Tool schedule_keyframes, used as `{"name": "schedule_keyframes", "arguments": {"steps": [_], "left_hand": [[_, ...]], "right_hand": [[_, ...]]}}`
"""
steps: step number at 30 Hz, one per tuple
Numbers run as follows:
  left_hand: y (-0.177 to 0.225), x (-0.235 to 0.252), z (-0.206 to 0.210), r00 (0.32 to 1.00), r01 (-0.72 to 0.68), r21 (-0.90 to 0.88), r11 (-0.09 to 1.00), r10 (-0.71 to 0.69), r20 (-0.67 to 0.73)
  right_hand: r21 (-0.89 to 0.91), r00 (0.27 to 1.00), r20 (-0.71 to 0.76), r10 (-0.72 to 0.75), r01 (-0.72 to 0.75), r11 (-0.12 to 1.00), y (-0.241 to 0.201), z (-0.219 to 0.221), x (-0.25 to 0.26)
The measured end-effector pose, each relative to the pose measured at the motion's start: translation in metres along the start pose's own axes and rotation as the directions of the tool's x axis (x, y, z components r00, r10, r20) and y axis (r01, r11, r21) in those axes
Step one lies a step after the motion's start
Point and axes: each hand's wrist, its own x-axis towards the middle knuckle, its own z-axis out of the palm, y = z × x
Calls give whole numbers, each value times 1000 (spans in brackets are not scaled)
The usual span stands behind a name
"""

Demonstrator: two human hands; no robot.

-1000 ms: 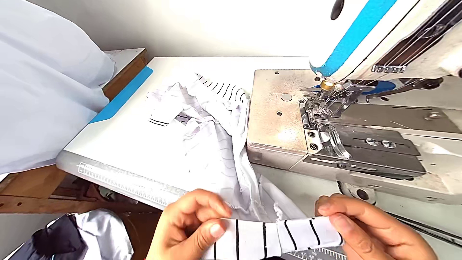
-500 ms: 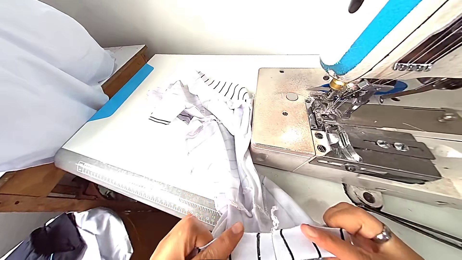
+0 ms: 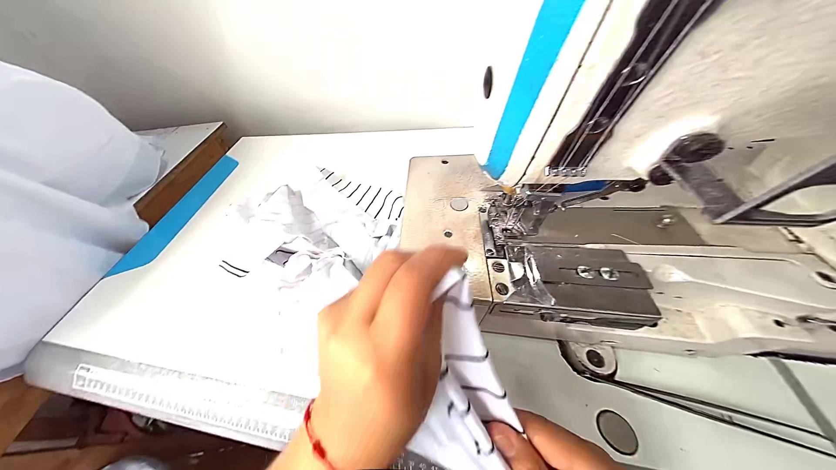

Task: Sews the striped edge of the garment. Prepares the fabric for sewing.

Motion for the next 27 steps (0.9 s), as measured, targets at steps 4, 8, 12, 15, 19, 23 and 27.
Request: {"name": "schedule_keyframes", "arguments": {"steps": [4,8,12,15,19,23,27], "left_hand": [[-12,38,33,953,-48,306,951,-48,299],[-34,71,60,864,68,155,986,-136,485],[-56,88,67,823,114,-93,989,-41,566],[-42,71,29,786,181,-71,981,-101,610],[-18,8,-30,789,99,-126,987,-1,614],[9,-34,-71,725,328,-193,925,-116,679],[21,-79,-74,720,438,-240,866,-179,670]], "right_hand": [[122,995,-43,93,-87,989,-9,-5,11],[86,992,-124,32,-22,996,-10,-6,15],[10,992,-129,9,-8,1000,-7,-7,15],[-82,999,-41,0,-3,997,5,-14,16],[-117,972,201,124,-102,988,8,-17,15],[-60,972,232,-45,61,996,5,-16,10],[-59,951,266,-155,176,983,-7,-12,0]]}}
